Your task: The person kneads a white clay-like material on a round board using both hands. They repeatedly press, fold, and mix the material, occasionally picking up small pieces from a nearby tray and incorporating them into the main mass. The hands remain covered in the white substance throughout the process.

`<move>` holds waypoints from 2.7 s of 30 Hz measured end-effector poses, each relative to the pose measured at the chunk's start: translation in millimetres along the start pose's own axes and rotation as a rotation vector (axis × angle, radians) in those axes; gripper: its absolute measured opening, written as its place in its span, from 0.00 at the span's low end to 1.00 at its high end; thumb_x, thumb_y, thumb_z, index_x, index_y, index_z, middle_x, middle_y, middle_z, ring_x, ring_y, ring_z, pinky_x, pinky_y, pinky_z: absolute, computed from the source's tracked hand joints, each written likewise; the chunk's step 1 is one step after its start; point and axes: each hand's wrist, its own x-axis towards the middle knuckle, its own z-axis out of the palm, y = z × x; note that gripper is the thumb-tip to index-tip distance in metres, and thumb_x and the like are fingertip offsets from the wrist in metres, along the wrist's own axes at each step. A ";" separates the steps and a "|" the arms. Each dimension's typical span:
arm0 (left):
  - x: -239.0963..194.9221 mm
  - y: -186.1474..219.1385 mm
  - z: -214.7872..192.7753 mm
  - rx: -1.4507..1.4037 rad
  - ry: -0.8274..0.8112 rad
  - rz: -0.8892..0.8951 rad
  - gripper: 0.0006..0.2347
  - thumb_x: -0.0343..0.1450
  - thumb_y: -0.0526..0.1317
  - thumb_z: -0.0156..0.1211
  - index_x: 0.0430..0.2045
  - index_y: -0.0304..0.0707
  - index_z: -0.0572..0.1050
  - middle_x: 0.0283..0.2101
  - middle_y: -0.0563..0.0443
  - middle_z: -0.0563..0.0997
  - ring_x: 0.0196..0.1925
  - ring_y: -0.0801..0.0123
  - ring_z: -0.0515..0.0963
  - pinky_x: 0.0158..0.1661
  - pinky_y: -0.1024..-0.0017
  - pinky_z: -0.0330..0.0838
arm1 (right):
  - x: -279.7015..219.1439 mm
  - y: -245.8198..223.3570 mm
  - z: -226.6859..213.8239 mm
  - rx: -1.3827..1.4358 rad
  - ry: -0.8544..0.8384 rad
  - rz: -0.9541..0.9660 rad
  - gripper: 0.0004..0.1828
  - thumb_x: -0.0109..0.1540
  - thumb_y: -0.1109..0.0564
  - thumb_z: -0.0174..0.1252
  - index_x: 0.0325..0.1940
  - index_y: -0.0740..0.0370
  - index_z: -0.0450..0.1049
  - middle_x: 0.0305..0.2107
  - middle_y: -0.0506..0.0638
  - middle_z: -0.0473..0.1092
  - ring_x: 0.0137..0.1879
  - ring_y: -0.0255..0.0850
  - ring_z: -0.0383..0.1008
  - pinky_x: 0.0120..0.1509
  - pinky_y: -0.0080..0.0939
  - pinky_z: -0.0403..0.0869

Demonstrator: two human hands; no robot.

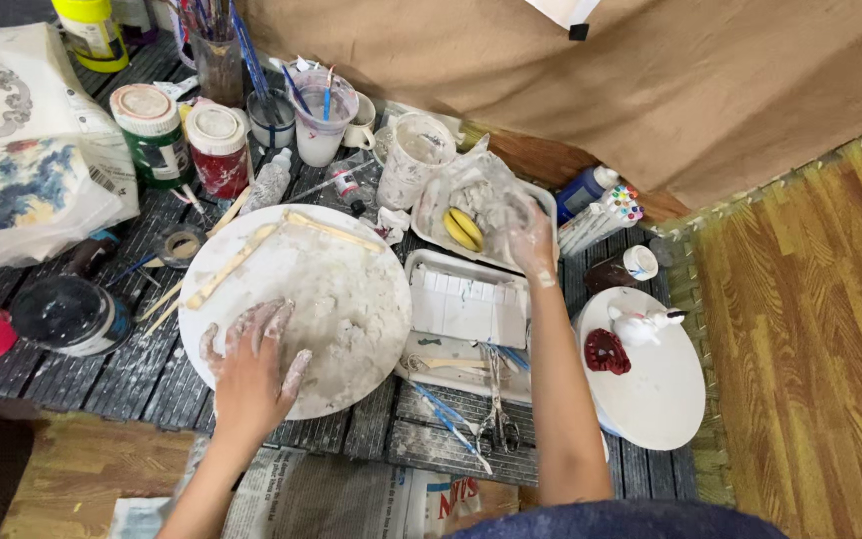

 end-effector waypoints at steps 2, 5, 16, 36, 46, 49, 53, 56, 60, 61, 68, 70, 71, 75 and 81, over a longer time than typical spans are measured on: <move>1.0 2.2 -9.5 -0.039 0.039 0.013 0.24 0.68 0.45 0.58 0.60 0.39 0.69 0.64 0.42 0.70 0.67 0.46 0.67 0.68 0.44 0.44 | -24.0 -33.0 6.7 0.154 -0.115 0.031 0.19 0.65 0.57 0.56 0.61 0.59 0.73 0.50 0.55 0.77 0.54 0.45 0.77 0.57 0.41 0.75; -0.2 1.4 -27.3 -0.231 0.106 -0.007 0.22 0.72 0.42 0.54 0.63 0.41 0.70 0.65 0.44 0.71 0.70 0.51 0.66 0.71 0.46 0.45 | -82.4 -89.8 34.8 0.347 -0.277 -0.142 0.17 0.68 0.56 0.56 0.61 0.59 0.74 0.55 0.56 0.76 0.63 0.43 0.76 0.70 0.41 0.72; -24.2 -17.0 -56.9 0.049 0.050 -0.059 0.23 0.66 0.44 0.60 0.57 0.46 0.73 0.66 0.50 0.69 0.71 0.52 0.62 0.66 0.43 0.44 | -177.1 -162.3 74.5 -0.059 -0.596 -0.172 0.30 0.61 0.57 0.57 0.68 0.60 0.66 0.52 0.68 0.72 0.59 0.63 0.72 0.64 0.52 0.71; -46.1 -22.2 -17.6 -0.027 0.016 -0.030 0.31 0.68 0.51 0.59 0.67 0.43 0.62 0.75 0.42 0.55 0.78 0.43 0.47 0.70 0.41 0.32 | -201.2 -151.3 116.3 -0.140 -0.479 -0.266 0.17 0.69 0.53 0.57 0.59 0.63 0.74 0.50 0.62 0.73 0.56 0.56 0.78 0.68 0.52 0.75; -48.4 -16.6 -14.0 -0.001 0.055 -0.070 0.31 0.68 0.51 0.61 0.67 0.45 0.64 0.74 0.44 0.58 0.78 0.48 0.50 0.71 0.38 0.32 | -223.1 -186.0 137.4 -0.097 -0.543 -0.189 0.18 0.69 0.52 0.53 0.65 0.50 0.71 0.62 0.49 0.70 0.61 0.48 0.75 0.67 0.45 0.76; -44.5 -13.8 -13.6 0.057 0.063 -0.069 0.31 0.67 0.52 0.61 0.67 0.48 0.64 0.73 0.45 0.59 0.77 0.49 0.52 0.69 0.38 0.33 | -223.4 -176.1 131.2 -0.128 -0.442 -0.455 0.17 0.68 0.50 0.56 0.62 0.49 0.74 0.63 0.45 0.69 0.70 0.46 0.69 0.75 0.45 0.71; -51.7 -14.3 -11.8 0.087 0.027 -0.102 0.32 0.68 0.54 0.59 0.68 0.48 0.62 0.74 0.45 0.59 0.77 0.50 0.52 0.69 0.36 0.32 | -232.6 -163.7 133.3 -0.305 -0.615 -0.355 0.29 0.60 0.45 0.61 0.65 0.48 0.71 0.64 0.49 0.65 0.68 0.55 0.62 0.68 0.58 0.62; -50.3 -15.4 -9.3 0.081 0.045 -0.097 0.32 0.69 0.55 0.56 0.70 0.47 0.61 0.74 0.45 0.58 0.77 0.49 0.51 0.68 0.34 0.30 | -232.1 -162.5 133.4 -0.265 -0.540 -0.448 0.30 0.61 0.42 0.59 0.67 0.48 0.70 0.66 0.51 0.64 0.71 0.53 0.62 0.74 0.55 0.63; -51.0 -21.5 -4.9 0.128 0.038 -0.082 0.30 0.70 0.55 0.54 0.69 0.48 0.62 0.75 0.46 0.57 0.78 0.51 0.51 0.69 0.33 0.28 | -233.3 -166.8 127.9 -0.188 -0.399 -0.576 0.25 0.60 0.50 0.62 0.62 0.54 0.75 0.61 0.54 0.69 0.66 0.53 0.68 0.69 0.54 0.68; -52.1 -22.7 -3.6 0.145 0.034 -0.080 0.29 0.70 0.54 0.53 0.68 0.49 0.62 0.76 0.46 0.57 0.78 0.52 0.52 0.70 0.34 0.28 | -234.0 -167.7 124.1 -0.110 -0.349 -0.583 0.21 0.62 0.52 0.62 0.60 0.55 0.76 0.60 0.53 0.72 0.66 0.52 0.70 0.69 0.51 0.71; -54.0 -23.1 -2.7 0.128 0.054 -0.087 0.28 0.71 0.52 0.54 0.68 0.48 0.63 0.75 0.47 0.58 0.78 0.53 0.53 0.70 0.33 0.28 | -242.9 -176.1 100.3 -0.031 -0.264 -0.645 0.13 0.62 0.58 0.63 0.51 0.61 0.81 0.53 0.53 0.77 0.60 0.51 0.75 0.65 0.49 0.74; -53.2 -21.6 -4.0 0.105 0.067 -0.091 0.28 0.71 0.51 0.54 0.68 0.49 0.64 0.75 0.47 0.59 0.78 0.53 0.53 0.70 0.33 0.28 | -249.0 -175.2 92.7 -0.041 -0.261 -0.644 0.13 0.62 0.58 0.63 0.50 0.60 0.81 0.52 0.53 0.77 0.59 0.50 0.75 0.65 0.48 0.74; -52.6 -21.4 -4.7 0.102 0.067 -0.087 0.28 0.71 0.51 0.54 0.68 0.48 0.64 0.75 0.47 0.59 0.78 0.53 0.53 0.70 0.33 0.28 | -251.4 -173.8 88.9 -0.046 -0.260 -0.642 0.13 0.62 0.58 0.64 0.50 0.60 0.81 0.51 0.53 0.77 0.59 0.50 0.75 0.65 0.48 0.74; -52.4 -20.2 -5.2 0.091 0.059 -0.090 0.28 0.69 0.51 0.55 0.68 0.48 0.64 0.74 0.47 0.59 0.78 0.52 0.53 0.69 0.33 0.28 | -255.6 -164.6 72.3 -0.193 -0.369 -0.701 0.16 0.61 0.51 0.61 0.50 0.57 0.81 0.51 0.51 0.78 0.58 0.46 0.76 0.64 0.53 0.74; -52.5 -18.2 -5.4 0.089 0.059 -0.108 0.28 0.70 0.50 0.55 0.68 0.50 0.64 0.74 0.48 0.60 0.78 0.54 0.53 0.70 0.33 0.28 | -228.8 -138.9 39.0 0.452 -0.734 -0.007 0.24 0.73 0.39 0.46 0.51 0.56 0.80 0.45 0.50 0.80 0.52 0.37 0.82 0.61 0.41 0.80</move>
